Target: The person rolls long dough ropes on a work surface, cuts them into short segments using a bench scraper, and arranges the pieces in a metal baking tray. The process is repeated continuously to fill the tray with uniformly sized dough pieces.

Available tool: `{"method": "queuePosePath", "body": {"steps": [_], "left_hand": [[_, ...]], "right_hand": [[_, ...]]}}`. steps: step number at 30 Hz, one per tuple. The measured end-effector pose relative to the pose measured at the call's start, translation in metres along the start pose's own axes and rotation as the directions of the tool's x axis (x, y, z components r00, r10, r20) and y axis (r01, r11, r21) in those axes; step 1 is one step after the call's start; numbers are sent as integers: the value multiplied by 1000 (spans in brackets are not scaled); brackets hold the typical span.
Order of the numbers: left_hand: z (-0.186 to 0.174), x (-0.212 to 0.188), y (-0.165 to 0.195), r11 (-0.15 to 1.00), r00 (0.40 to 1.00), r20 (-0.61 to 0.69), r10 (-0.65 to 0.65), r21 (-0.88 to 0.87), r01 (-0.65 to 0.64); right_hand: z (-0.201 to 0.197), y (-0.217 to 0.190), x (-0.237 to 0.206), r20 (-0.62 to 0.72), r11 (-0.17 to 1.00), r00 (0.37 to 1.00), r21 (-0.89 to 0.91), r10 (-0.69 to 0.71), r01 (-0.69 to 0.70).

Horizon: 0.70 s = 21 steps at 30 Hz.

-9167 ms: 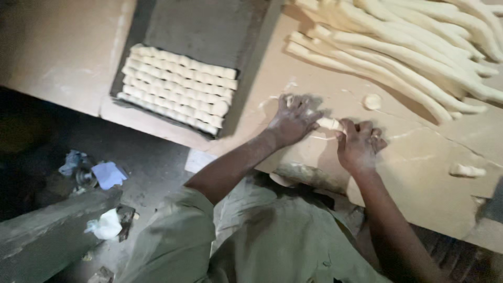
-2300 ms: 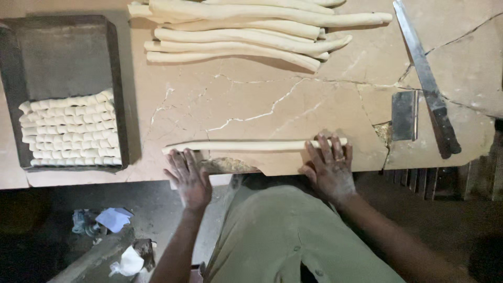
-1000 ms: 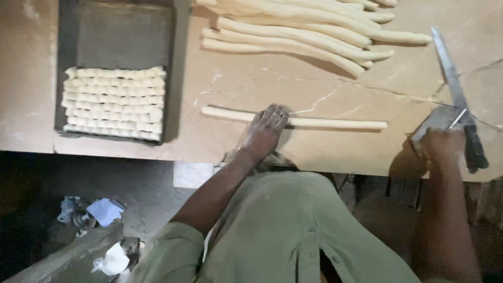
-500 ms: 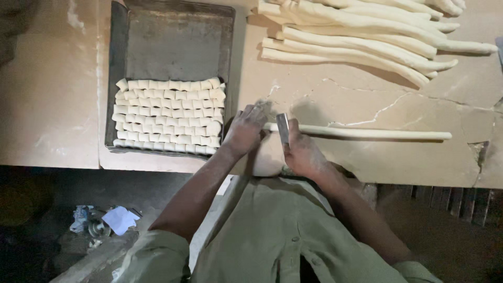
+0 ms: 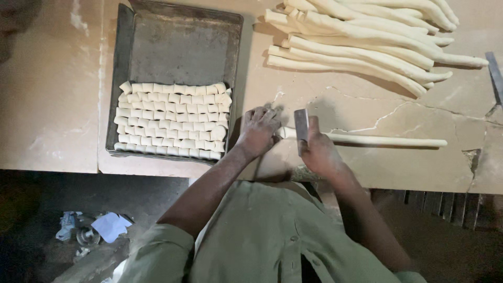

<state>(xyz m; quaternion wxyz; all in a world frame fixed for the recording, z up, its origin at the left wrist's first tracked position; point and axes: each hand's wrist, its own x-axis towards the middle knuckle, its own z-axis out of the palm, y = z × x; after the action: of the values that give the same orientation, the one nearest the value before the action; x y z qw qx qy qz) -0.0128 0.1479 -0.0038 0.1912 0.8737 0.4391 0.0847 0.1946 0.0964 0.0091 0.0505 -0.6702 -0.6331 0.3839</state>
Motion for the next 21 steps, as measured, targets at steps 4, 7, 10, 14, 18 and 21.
{"method": "queuePosePath", "body": {"steps": [4, 7, 10, 14, 18, 21], "left_hand": [[4, 7, 6, 998, 998, -5, 55, 20, -55], [10, 9, 13, 998, 998, -19, 62, -8, -62], [19, 17, 24, 999, 999, 36, 18, -43, -17], [29, 28, 37, 999, 988, 151, 32, 36, -38], [39, 35, 49, 997, 997, 23, 76, -7, -76], [45, 40, 58, 998, 990, 135, 50, 37, -55]], "right_hand": [[-12, 10, -6, -26, 996, 997, -44, -77, 76], [-17, 17, -11, -72, 998, 995, 3, -68, 68], [-20, 27, -17, 13, 995, 1000, -101, 12, -10], [-24, 46, -23, -27, 1000, 1000, 14, 16, -15], [-31, 67, -26, -112, 999, 994, -52, -7, 1], [-37, 78, -29, -118, 995, 988, -19, -95, 93]]}}
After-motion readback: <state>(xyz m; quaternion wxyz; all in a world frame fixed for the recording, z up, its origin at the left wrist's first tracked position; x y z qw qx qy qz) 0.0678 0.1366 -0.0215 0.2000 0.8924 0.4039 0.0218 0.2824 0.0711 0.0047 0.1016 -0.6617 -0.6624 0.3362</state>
